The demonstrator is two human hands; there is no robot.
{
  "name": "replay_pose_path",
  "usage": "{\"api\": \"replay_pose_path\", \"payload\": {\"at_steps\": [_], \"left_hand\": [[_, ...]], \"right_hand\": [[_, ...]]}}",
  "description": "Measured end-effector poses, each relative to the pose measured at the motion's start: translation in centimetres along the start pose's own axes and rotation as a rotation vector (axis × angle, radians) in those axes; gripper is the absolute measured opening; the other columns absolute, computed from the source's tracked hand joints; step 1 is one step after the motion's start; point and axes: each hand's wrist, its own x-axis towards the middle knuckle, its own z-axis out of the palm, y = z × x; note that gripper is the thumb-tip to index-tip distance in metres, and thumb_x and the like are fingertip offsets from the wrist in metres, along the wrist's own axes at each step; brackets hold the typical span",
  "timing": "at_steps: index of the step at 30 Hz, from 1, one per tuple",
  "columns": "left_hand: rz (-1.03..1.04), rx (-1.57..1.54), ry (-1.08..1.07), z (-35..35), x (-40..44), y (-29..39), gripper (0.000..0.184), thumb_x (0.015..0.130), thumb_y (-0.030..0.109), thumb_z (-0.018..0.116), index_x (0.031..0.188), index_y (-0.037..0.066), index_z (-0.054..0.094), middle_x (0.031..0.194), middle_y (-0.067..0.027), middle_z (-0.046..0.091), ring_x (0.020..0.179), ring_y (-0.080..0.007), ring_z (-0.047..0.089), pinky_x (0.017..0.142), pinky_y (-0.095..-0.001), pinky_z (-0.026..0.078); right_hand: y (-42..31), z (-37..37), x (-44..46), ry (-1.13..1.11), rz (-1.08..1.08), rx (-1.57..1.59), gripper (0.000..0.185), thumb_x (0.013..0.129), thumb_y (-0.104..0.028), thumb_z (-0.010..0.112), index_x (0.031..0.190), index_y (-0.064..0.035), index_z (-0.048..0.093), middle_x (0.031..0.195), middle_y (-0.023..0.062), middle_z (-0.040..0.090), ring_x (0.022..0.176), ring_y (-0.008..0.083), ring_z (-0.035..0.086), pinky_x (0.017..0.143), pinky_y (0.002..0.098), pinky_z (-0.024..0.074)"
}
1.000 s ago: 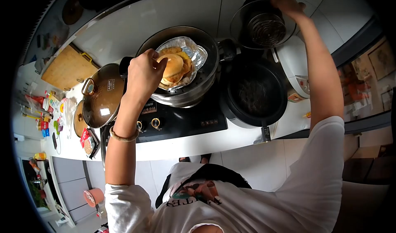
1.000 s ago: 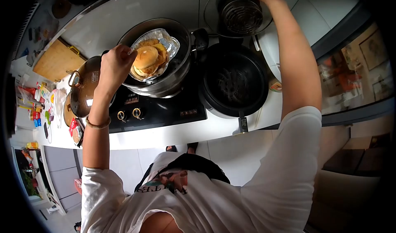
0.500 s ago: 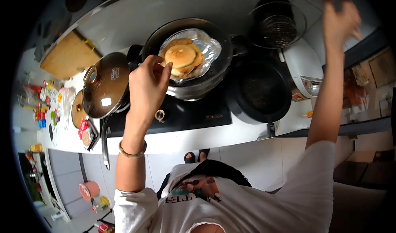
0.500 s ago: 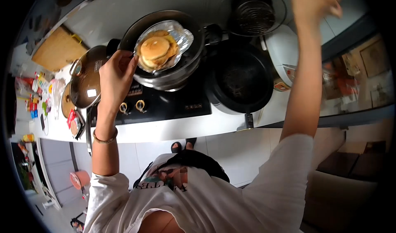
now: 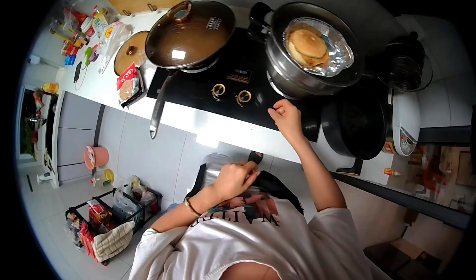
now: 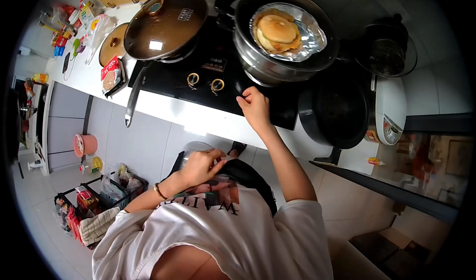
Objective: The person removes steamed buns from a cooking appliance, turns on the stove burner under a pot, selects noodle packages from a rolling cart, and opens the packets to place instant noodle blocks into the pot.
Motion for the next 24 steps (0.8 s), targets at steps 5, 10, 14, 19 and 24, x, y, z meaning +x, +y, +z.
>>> {"api": "replay_pose_path", "payload": {"at_steps": [5,10,14,19,24], "left_hand": [[0.007,0.074,-0.067,-3.7,-3.2,-4.4,0.020,0.083,0.021,0.056,0.092,0.003,0.059,0.077,-0.0124,0.064,0.062,-0.0298,0.061,0.058,-0.0384,0.048],[-0.026,0.056,0.038,-8.5,-7.6,-10.3,0.020,0.083,0.021,0.057,0.093,0.003,0.058,0.081,-0.0130,0.063,0.062,-0.0288,0.061,0.058,-0.0374,0.048],[-0.203,-0.048,0.063,-10.2,-12.4,-15.5,0.019,0.081,0.017,0.059,0.093,0.003,0.058,0.080,-0.0128,0.063,0.064,-0.0289,0.062,0.060,-0.0372,0.049],[-0.355,-0.136,-0.018,-10.6,-16.2,-18.9,0.019,0.079,0.016,0.059,0.093,0.004,0.059,0.079,-0.0120,0.064,0.062,-0.0275,0.062,0.060,-0.0372,0.049],[-0.314,-0.129,-0.081,-9.7,-15.6,-19.7,0.020,0.080,0.017,0.060,0.094,0.004,0.059,0.081,-0.0115,0.064,0.060,-0.0250,0.063,0.060,-0.0361,0.049]], "right_hand": [[-0.3,6.9,3.9,-0.039,0.220,-0.401,0.041,0.076,-0.034,0.068,0.090,0.0026,0.057,0.091,0.0237,0.061,0.089,0.0376,0.060,0.074,0.0421,0.0496],[-2.0,11.0,6.1,-0.012,0.462,-0.578,0.045,0.077,-0.039,0.065,0.096,0.0016,0.060,0.100,0.0220,0.061,0.094,0.0363,0.059,0.079,0.0409,0.0493],[-0.5,13.1,7.8,0.074,0.565,-0.561,0.046,0.078,-0.042,0.064,0.096,0.0002,0.062,0.099,0.0205,0.062,0.095,0.0334,0.060,0.081,0.0401,0.0486],[-1.3,13.6,7.4,0.057,0.593,-0.630,0.051,0.075,-0.047,0.065,0.095,-0.0005,0.063,0.100,0.0194,0.062,0.095,0.0326,0.060,0.080,0.0386,0.0498],[-2.6,13.4,5.9,0.092,0.637,-0.535,0.049,0.076,-0.044,0.066,0.096,0.0012,0.061,0.097,0.0202,0.063,0.093,0.0329,0.061,0.079,0.0386,0.0499]]}}
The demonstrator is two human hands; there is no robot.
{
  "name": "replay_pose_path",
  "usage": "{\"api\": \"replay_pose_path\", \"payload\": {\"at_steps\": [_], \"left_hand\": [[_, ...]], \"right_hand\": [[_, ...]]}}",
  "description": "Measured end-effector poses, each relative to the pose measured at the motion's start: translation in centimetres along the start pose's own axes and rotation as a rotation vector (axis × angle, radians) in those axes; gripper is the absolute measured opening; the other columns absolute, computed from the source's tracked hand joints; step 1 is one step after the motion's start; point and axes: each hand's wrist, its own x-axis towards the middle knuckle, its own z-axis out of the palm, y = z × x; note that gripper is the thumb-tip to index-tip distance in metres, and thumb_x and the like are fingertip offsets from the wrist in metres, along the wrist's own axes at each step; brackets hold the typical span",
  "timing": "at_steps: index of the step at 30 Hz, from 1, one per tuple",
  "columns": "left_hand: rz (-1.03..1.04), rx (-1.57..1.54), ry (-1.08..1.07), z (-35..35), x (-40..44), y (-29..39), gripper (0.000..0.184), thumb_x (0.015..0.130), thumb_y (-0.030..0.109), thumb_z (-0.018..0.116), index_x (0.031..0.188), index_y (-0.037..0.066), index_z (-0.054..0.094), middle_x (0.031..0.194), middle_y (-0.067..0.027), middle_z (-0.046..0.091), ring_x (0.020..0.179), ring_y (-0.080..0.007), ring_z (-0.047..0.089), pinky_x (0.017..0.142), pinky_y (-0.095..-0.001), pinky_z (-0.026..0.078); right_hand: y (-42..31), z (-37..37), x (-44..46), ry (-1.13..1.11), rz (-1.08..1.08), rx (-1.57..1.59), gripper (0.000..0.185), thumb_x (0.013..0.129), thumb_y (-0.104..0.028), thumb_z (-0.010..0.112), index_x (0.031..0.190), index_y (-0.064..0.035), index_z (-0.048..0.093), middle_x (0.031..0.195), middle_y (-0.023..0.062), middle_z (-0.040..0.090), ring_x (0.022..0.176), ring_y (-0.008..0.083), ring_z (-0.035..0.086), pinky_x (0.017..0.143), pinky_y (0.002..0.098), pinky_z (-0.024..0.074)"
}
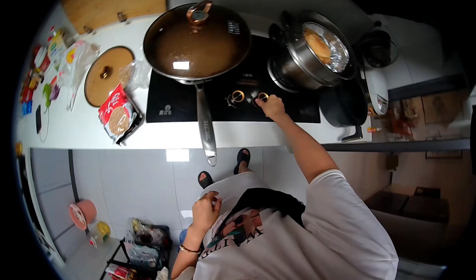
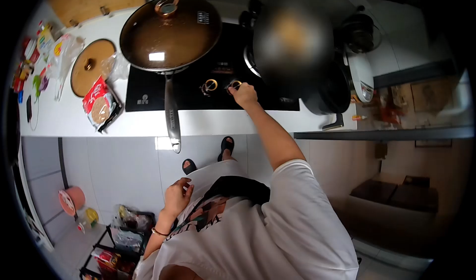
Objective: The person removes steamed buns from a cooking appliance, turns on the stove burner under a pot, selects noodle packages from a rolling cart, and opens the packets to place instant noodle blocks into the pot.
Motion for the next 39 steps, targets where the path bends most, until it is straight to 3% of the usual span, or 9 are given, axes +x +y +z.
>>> {"api": "replay_pose_path", "payload": {"at_steps": [9,13,15,17,19,25,33,37,39], "left_hand": [[0.182,-0.037,-0.127,4.2,4.2,4.6,0.021,0.079,0.016,0.061,0.095,0.003,0.060,0.079,-0.0122,0.065,0.059,-0.0250,0.063,0.059,-0.0357,0.049],[0.206,0.003,-0.125,7.2,6.4,7.9,0.021,0.080,0.017,0.060,0.096,0.003,0.059,0.080,-0.0133,0.065,0.062,-0.0262,0.064,0.060,-0.0357,0.050],[0.159,-0.028,-0.133,9.8,7.8,9.6,0.022,0.080,0.018,0.060,0.096,0.002,0.059,0.080,-0.0147,0.065,0.065,-0.0278,0.064,0.062,-0.0361,0.050],[0.149,-0.026,-0.124,12.5,9.3,12.9,0.023,0.081,0.018,0.059,0.096,0.002,0.059,0.080,-0.0153,0.065,0.067,-0.0284,0.065,0.063,-0.0364,0.050],[0.129,-0.025,-0.116,15.7,10.9,16.8,0.023,0.081,0.019,0.059,0.097,0.002,0.059,0.080,-0.0159,0.065,0.068,-0.0290,0.065,0.064,-0.0366,0.050],[0.261,-0.001,-0.273,24.6,14.6,26.7,0.025,0.084,0.021,0.058,0.099,0.001,0.058,0.082,-0.0154,0.065,0.068,-0.0256,0.065,0.063,-0.0340,0.050],[0.206,0.037,-0.260,28.7,14.5,31.0,0.024,0.085,0.020,0.058,0.099,0.000,0.059,0.078,-0.0157,0.065,0.069,-0.0258,0.065,0.065,-0.0330,0.050],[0.163,-0.006,-0.304,28.9,14.3,30.1,0.027,0.085,0.022,0.059,0.100,-0.001,0.059,0.083,-0.0168,0.064,0.075,-0.0244,0.065,0.067,-0.0326,0.051],[0.156,-0.044,-0.335,29.7,15.3,29.9,0.028,0.085,0.022,0.059,0.100,-0.001,0.059,0.088,-0.0176,0.063,0.078,-0.0238,0.065,0.068,-0.0325,0.050]], "right_hand": [[11.4,-6.4,-6.2,0.428,-0.249,0.366,0.038,0.070,-0.023,0.073,0.098,-0.0014,0.058,0.079,0.0112,0.063,0.068,0.0254,0.061,0.063,0.0346,0.0478],[20.3,-13.3,-8.0,1.036,-0.351,0.124,0.047,0.067,-0.021,0.076,0.102,-0.0003,0.051,0.094,0.0142,0.051,0.089,0.0293,0.051,0.078,0.0388,0.0418],[25.1,-15.2,-7.7,1.224,-0.169,0.059,0.054,0.066,-0.019,0.078,0.103,0.0041,0.047,0.096,0.0177,0.051,0.094,0.0340,0.047,0.085,0.0406,0.0367],[30.2,-15.7,-6.0,1.126,0.071,0.188,0.065,0.064,-0.024,0.080,0.107,0.0055,0.043,0.097,0.0198,0.050,0.096,0.0357,0.046,0.088,0.0422,0.0347],[35.4,-15.7,-3.6,0.836,-0.005,0.440,0.067,0.062,-0.025,0.081,0.107,0.0032,0.040,0.096,0.0169,0.050,0.090,0.0279,0.050,0.079,0.0368,0.0411],[41.1,-14.8,-0.5,0.417,-0.141,0.864,0.028,0.067,-0.012,0.071,0.082,0.0002,0.050,0.070,0.0085,0.057,0.066,0.0190,0.055,0.064,0.0322,0.0449],[42.2,-18.5,-0.6,0.394,-0.222,0.679,0.030,0.065,-0.011,0.071,0.079,0.0000,0.048,0.066,0.0103,0.057,0.061,0.0212,0.056,0.060,0.0344,0.0449],[42.8,-18.3,-1.4,0.398,-0.224,0.655,0.026,0.068,-0.008,0.070,0.078,0.0006,0.048,0.068,0.0067,0.056,0.062,0.0131,0.052,0.060,0.0283,0.0436],[42.6,-18.6,-1.2,0.367,-0.201,0.581,0.034,0.066,-0.014,0.073,0.081,-0.0009,0.046,0.067,0.0116,0.057,0.062,0.0231,0.058,0.061,0.0352,0.0452]]}}
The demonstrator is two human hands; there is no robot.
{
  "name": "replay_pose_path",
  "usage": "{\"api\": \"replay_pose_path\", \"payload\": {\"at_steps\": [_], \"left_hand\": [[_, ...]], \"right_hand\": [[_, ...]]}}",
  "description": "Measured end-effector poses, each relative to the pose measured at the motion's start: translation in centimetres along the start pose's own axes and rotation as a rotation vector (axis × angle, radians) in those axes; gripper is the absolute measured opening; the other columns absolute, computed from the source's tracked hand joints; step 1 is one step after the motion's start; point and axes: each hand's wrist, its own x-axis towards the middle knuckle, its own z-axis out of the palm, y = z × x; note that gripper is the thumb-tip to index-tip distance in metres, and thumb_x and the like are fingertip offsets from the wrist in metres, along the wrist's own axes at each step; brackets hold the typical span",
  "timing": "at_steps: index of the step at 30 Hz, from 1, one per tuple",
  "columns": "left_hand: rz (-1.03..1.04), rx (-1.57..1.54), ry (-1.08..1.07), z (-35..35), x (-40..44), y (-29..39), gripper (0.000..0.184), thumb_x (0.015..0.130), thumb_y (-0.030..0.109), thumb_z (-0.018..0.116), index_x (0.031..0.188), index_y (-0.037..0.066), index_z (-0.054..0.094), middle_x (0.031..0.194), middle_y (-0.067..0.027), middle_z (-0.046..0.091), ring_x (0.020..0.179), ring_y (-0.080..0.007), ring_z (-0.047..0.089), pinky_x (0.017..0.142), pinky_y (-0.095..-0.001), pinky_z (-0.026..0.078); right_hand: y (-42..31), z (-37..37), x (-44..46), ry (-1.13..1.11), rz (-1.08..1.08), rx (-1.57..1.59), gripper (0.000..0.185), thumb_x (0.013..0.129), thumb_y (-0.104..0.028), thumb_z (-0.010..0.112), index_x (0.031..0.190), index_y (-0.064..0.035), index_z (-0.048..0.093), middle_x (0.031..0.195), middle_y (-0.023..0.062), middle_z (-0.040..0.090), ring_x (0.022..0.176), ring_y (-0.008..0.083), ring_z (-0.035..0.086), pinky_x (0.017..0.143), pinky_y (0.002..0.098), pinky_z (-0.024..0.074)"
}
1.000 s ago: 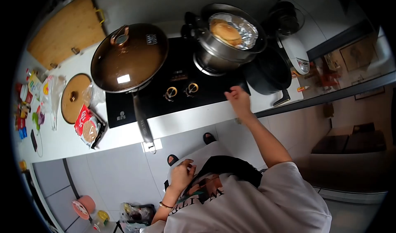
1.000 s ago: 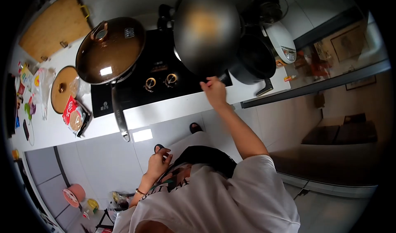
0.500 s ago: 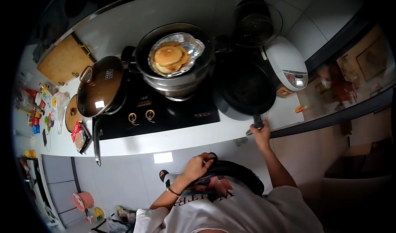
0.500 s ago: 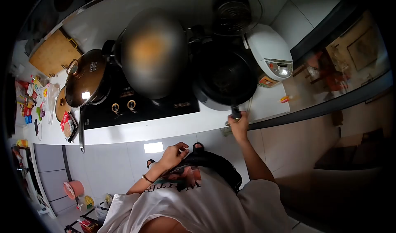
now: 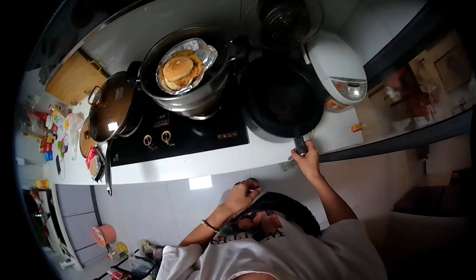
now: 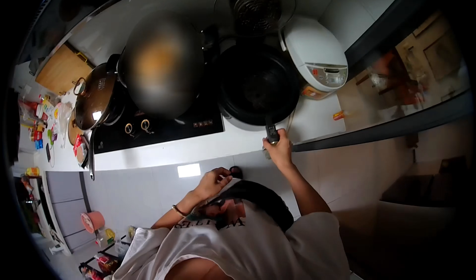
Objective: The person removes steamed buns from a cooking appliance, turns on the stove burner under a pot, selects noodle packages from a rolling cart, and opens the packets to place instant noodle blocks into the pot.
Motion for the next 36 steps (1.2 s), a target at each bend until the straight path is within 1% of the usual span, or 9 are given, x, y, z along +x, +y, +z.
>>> {"api": "replay_pose_path", "payload": {"at_steps": [8,10,12,16,18,21,23,32,36], "left_hand": [[0.159,-0.173,-0.029,3.2,4.8,2.6,0.053,0.086,0.034,0.057,0.119,-0.005,0.046,0.117,-0.0224,0.050,0.102,-0.0291,0.056,0.079,-0.0322,0.049],[0.233,-0.230,0.059,4.1,6.1,2.8,0.061,0.083,0.043,0.056,0.118,-0.007,0.046,0.110,-0.0239,0.052,0.074,-0.0270,0.058,0.072,-0.0343,0.046],[0.221,-0.260,0.049,3.9,6.4,3.5,0.063,0.083,0.043,0.056,0.117,-0.009,0.046,0.109,-0.0251,0.052,0.077,-0.0272,0.056,0.072,-0.0341,0.046],[0.120,-0.231,-0.086,3.5,6.7,2.6,0.058,0.086,0.037,0.056,0.122,-0.007,0.043,0.113,-0.0211,0.053,0.103,-0.0259,0.056,0.081,-0.0309,0.047],[0.120,-0.300,-0.102,3.1,6.3,2.4,0.059,0.087,0.039,0.055,0.122,-0.007,0.044,0.112,-0.0198,0.055,0.101,-0.0249,0.056,0.082,-0.0306,0.046],[0.018,-0.278,-0.112,1.5,4.5,4.5,0.055,0.088,0.042,0.050,0.119,-0.005,0.048,0.114,-0.0155,0.054,0.100,-0.0224,0.056,0.084,-0.0314,0.045],[-0.025,-0.295,-0.111,1.9,4.7,4.4,0.054,0.089,0.041,0.050,0.119,-0.004,0.049,0.113,-0.0153,0.055,0.099,-0.0218,0.056,0.084,-0.0308,0.044],[-0.299,-0.758,0.313,7.5,4.3,4.3,0.046,0.091,0.039,0.046,0.115,0.000,0.052,0.106,-0.0087,0.058,0.095,-0.0164,0.056,0.080,-0.0298,0.043],[-0.483,-0.823,0.478,10.7,2.8,5.3,0.047,0.090,0.041,0.046,0.114,0.000,0.052,0.105,-0.0090,0.059,0.094,-0.0183,0.057,0.079,-0.0313,0.044]], "right_hand": [[0.2,0.1,-1.2,-0.048,0.001,0.090,0.037,0.067,-0.014,0.075,0.089,-0.0008,0.047,0.066,0.0076,0.056,0.057,0.0146,0.053,0.056,0.0294,0.0447],[-1.5,-1.1,-1.5,-0.115,0.014,0.043,0.036,0.068,-0.014,0.075,0.090,-0.0001,0.049,0.068,0.0072,0.056,0.059,0.0135,0.054,0.055,0.0283,0.0447],[-1.9,-2.2,-0.8,-0.183,0.026,0.001,0.036,0.068,-0.014,0.074,0.091,0.0006,0.051,0.070,0.0069,0.057,0.061,0.0124,0.054,0.055,0.0272,0.0447],[-4.2,-8.6,4.8,0.126,-0.297,0.080,0.018,0.075,-0.006,0.068,0.087,-0.0003,0.056,0.080,0.0036,0.055,0.070,0.0101,0.052,0.059,0.0239,0.0465],[-5.8,-13.0,10.1,0.011,-0.260,0.871,0.010,0.081,-0.006,0.063,0.086,-0.0016,0.055,0.079,0.0015,0.052,0.075,0.0091,0.050,0.069,0.0240,0.0463],[-10.0,-18.1,18.0,0.296,-0.491,0.182,0.020,0.083,-0.018,0.063,0.094,-0.0027,0.055,0.082,0.0017,0.056,0.077,0.0088,0.052,0.069,0.0236,0.0441],[-15.3,-19.8,21.6,0.225,-0.291,0.236,0.026,0.084,-0.023,0.061,0.100,-0.0041,0.055,0.088,0.0034,0.060,0.079,0.0102,0.056,0.071,0.0239,0.0428],[-21.4,-14.9,47.1,0.119,-0.809,-0.077,0.047,0.073,-0.029,0.072,0.104,-0.0001,0.052,0.084,0.0145,0.064,0.078,0.0190,0.062,0.066,0.0292,0.0489],[-22.8,-10.0,53.5,-0.025,-0.759,-0.032,0.054,0.070,-0.033,0.074,0.102,0.0031,0.051,0.081,0.0177,0.063,0.079,0.0237,0.063,0.068,0.0342,0.0492]]}}
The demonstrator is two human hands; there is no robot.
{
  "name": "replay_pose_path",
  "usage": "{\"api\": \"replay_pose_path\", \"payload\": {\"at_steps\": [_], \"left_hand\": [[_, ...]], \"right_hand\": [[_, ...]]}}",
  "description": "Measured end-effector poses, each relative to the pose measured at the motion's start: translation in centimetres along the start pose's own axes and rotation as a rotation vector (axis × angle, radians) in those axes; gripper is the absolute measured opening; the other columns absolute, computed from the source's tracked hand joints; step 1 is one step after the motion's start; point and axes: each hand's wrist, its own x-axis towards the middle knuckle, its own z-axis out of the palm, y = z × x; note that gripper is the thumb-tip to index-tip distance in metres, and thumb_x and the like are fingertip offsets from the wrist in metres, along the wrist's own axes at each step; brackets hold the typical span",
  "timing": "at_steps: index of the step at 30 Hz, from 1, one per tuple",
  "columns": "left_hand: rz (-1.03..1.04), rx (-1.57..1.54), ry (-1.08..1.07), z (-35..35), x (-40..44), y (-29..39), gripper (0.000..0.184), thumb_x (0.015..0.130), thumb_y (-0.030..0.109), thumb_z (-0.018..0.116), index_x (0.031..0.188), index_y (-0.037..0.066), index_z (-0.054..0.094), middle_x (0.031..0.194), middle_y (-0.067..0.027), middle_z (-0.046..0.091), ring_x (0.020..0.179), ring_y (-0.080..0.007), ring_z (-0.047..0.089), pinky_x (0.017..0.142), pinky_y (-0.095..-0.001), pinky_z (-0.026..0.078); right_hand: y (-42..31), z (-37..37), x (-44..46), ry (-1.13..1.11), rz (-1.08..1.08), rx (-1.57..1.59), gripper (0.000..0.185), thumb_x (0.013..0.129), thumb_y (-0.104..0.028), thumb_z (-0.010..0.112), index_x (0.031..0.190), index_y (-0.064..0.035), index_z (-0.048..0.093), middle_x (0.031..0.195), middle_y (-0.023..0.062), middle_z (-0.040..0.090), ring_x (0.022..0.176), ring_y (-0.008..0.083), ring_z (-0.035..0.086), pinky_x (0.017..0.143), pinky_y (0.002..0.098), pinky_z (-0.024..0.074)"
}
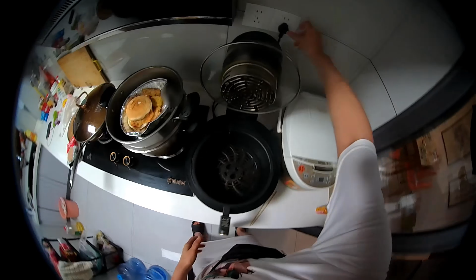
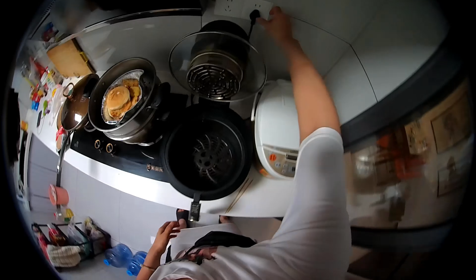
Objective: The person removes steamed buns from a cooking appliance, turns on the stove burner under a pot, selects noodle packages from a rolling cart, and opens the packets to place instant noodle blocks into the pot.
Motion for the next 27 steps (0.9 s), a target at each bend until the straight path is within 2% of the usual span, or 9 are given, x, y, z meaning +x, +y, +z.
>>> {"api": "replay_pose_path", "payload": {"at_steps": [2,3,7,10,13,16,23,25,27], "left_hand": [[-0.050,-0.036,0.083,1.5,-1.4,-0.3,0.048,0.090,0.041,0.046,0.113,0.000,0.051,0.104,-0.0091,0.059,0.093,-0.0191,0.058,0.079,-0.0316,0.044],[-0.070,-0.020,0.109,2.2,-2.1,-0.2,0.048,0.090,0.041,0.046,0.113,0.000,0.051,0.103,-0.0093,0.060,0.092,-0.0195,0.058,0.078,-0.0317,0.044],[-0.112,0.049,0.154,3.8,-3.2,-0.6,0.047,0.091,0.040,0.045,0.117,0.001,0.049,0.108,-0.0108,0.058,0.094,-0.0199,0.057,0.079,-0.0317,0.044],[-0.108,0.075,0.170,4.4,-2.8,-0.6,0.049,0.090,0.041,0.046,0.116,0.000,0.049,0.107,-0.0113,0.059,0.094,-0.0200,0.058,0.078,-0.0315,0.045],[0.028,0.148,0.235,4.9,-2.1,-0.5,0.042,0.090,0.034,0.051,0.109,-0.004,0.054,0.090,-0.0141,0.061,0.085,-0.0182,0.058,0.073,-0.0280,0.045],[0.062,0.172,0.249,5.3,-2.3,0.6,0.043,0.090,0.033,0.052,0.111,-0.005,0.052,0.093,-0.0150,0.061,0.085,-0.0203,0.058,0.076,-0.0302,0.046],[0.003,0.235,0.251,5.6,-2.2,-0.4,0.045,0.089,0.033,0.053,0.113,-0.005,0.051,0.103,-0.0193,0.060,0.093,-0.0259,0.060,0.079,-0.0328,0.047],[0.021,0.260,0.250,5.9,-2.1,-0.5,0.045,0.089,0.033,0.054,0.113,-0.005,0.051,0.104,-0.0197,0.060,0.093,-0.0269,0.060,0.079,-0.0332,0.048],[0.042,0.295,0.251,5.8,-2.4,-0.7,0.045,0.088,0.033,0.054,0.112,-0.005,0.051,0.105,-0.0200,0.060,0.092,-0.0279,0.061,0.079,-0.0336,0.048]], "right_hand": [[0.8,2.4,1.9,0.051,-0.104,-0.193,0.058,0.069,-0.035,0.075,0.099,0.0078,0.050,0.078,0.0182,0.063,0.075,0.0286,0.063,0.066,0.0365,0.0501],[-0.4,2.8,1.6,0.052,-0.071,-0.158,0.061,0.070,-0.032,0.075,0.101,0.0115,0.047,0.079,0.0202,0.062,0.072,0.0323,0.063,0.064,0.0377,0.0507],[-1.6,5.0,1.7,0.181,-0.118,-0.168,0.051,0.074,-0.023,0.070,0.103,0.0086,0.043,0.084,0.0234,0.061,0.079,0.0357,0.062,0.067,0.0440,0.0499],[-1.0,6.0,2.1,0.256,-0.163,-0.217,0.046,0.074,-0.021,0.068,0.100,0.0088,0.044,0.083,0.0277,0.059,0.079,0.0388,0.061,0.065,0.0434,0.0489],[-1.1,6.2,2.0,0.229,-0.158,-0.238,0.041,0.076,-0.017,0.064,0.102,0.0073,0.043,0.084,0.0277,0.059,0.078,0.0399,0.061,0.064,0.0458,0.0487],[-1.3,6.4,1.5,0.278,-0.174,-0.280,0.033,0.077,-0.014,0.061,0.101,0.0007,0.043,0.077,0.0220,0.062,0.073,0.0393,0.062,0.062,0.0455,0.0513],[-1.7,6.4,0.6,0.229,-0.129,-0.345,0.035,0.078,-0.015,0.060,0.103,-0.0008,0.040,0.076,0.0236,0.061,0.072,0.0401,0.062,0.062,0.0474,0.0510],[-1.2,6.9,0.3,0.352,-0.180,-0.241,0.039,0.077,-0.015,0.060,0.107,-0.0015,0.039,0.077,0.0238,0.061,0.072,0.0400,0.062,0.061,0.0483,0.0503],[-1.2,6.9,0.6,0.333,-0.146,-0.243,0.040,0.077,-0.015,0.060,0.109,-0.0026,0.039,0.077,0.0235,0.061,0.072,0.0398,0.062,0.060,0.0485,0.0499]]}}
